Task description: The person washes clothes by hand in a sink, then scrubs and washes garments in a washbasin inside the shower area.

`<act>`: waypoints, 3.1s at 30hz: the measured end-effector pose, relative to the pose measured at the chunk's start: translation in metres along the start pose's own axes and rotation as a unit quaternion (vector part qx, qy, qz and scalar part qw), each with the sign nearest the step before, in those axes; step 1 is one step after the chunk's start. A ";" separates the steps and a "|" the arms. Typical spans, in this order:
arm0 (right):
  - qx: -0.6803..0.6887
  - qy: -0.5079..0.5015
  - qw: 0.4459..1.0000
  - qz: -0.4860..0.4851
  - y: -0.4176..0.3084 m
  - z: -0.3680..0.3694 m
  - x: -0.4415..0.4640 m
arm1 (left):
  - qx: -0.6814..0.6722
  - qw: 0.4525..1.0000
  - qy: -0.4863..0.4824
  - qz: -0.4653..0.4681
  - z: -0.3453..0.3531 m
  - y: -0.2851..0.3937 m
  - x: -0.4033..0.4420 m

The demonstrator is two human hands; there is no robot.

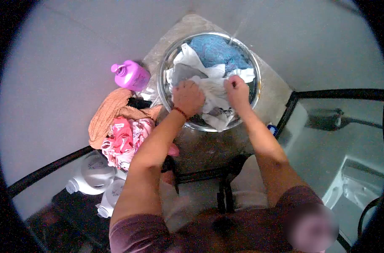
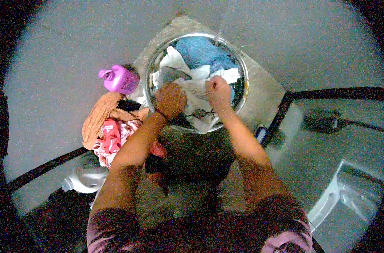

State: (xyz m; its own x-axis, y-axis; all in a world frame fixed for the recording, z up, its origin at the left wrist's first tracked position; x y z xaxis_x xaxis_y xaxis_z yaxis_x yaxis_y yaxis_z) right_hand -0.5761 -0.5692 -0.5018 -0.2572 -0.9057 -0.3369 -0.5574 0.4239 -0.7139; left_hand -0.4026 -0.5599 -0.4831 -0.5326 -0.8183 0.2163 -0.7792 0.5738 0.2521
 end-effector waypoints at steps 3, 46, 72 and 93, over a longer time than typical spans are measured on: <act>-0.220 0.181 0.919 -0.273 -0.055 0.012 -0.060 | -0.007 0.997 -0.015 -0.075 0.004 -0.005 -0.023; 0.478 -0.226 0.802 0.279 0.017 0.054 -0.015 | -0.169 0.979 0.109 0.045 0.025 -0.013 0.047; -0.316 -0.171 0.933 -0.017 0.041 0.082 -0.001 | -0.114 0.948 -0.295 -0.040 0.087 -0.018 -0.009; 0.088 -0.210 0.973 0.021 0.002 0.024 0.011 | -0.104 0.985 0.089 -0.104 -0.032 -0.025 0.050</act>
State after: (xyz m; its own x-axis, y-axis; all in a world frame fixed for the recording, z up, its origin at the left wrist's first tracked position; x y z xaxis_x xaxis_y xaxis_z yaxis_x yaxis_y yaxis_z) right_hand -0.5612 -0.5787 -0.5213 0.0898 -0.8215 -0.5630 -0.4004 0.4879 -0.7757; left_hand -0.3986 -0.6139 -0.4484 -0.2885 -0.9105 0.2963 -0.7707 0.4045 0.4924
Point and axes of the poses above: each hand's wrist, its own x-axis towards the middle knuckle, its own z-axis out of the palm, y = z × x, the point moved 10 cm from there along x, towards the middle knuckle, and after that the axes turned 15 degrees about z, right-handed, at the moved point
